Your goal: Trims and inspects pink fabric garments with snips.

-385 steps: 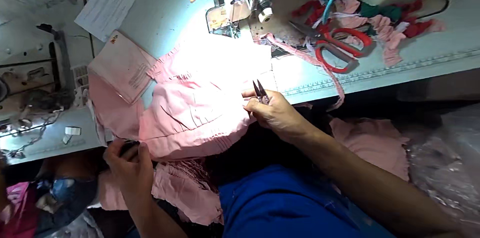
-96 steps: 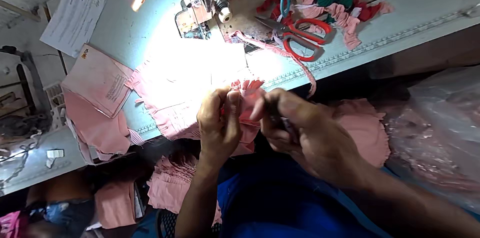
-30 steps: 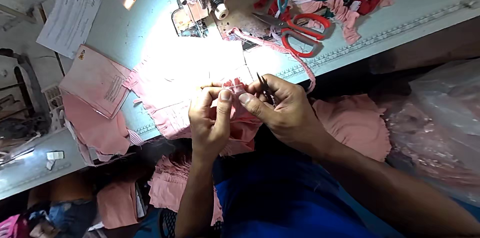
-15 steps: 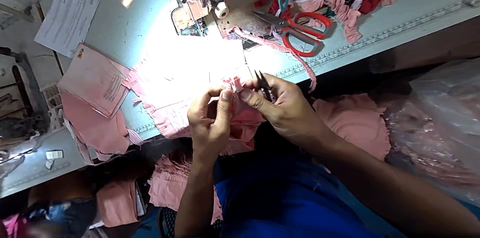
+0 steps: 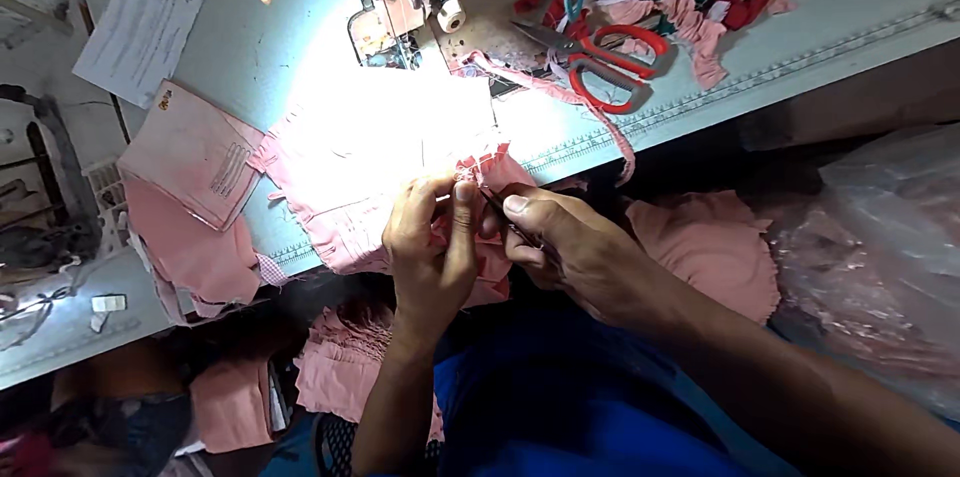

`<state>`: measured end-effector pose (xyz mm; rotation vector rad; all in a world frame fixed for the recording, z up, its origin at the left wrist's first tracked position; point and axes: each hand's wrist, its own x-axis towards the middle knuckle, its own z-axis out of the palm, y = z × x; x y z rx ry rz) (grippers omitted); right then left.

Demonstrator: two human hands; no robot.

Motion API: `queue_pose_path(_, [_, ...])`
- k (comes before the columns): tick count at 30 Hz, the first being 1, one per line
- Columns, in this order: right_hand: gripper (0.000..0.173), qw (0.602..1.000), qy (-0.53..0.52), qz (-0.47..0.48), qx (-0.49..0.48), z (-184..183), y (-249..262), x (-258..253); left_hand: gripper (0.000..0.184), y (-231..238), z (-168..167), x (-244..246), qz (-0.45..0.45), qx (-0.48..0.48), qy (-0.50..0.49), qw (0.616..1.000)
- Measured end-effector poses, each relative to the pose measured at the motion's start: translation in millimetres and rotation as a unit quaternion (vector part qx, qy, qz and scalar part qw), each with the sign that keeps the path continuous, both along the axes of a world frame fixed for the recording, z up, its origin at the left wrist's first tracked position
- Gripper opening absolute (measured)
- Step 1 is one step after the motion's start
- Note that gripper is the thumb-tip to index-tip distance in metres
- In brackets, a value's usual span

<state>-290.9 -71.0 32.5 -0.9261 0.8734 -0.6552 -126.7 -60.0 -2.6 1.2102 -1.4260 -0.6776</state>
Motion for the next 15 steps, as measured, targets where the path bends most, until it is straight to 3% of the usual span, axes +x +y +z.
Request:
queue_pose_path(7, [0.031, 1.000, 0.023, -0.008, -0.003, 0.9, 0.0, 1.0, 0.014, 0.5, -1.4, -3.4, 0.016, -0.010, -0.018, 1.000])
queue_pose_path(15, [0.031, 0.999, 0.008, -0.019, 0.046, 4.6, -2.6, 4.3, 0.015, 4.1, 0.9, -12.2, 0.084, -0.060, -0.150, 0.983])
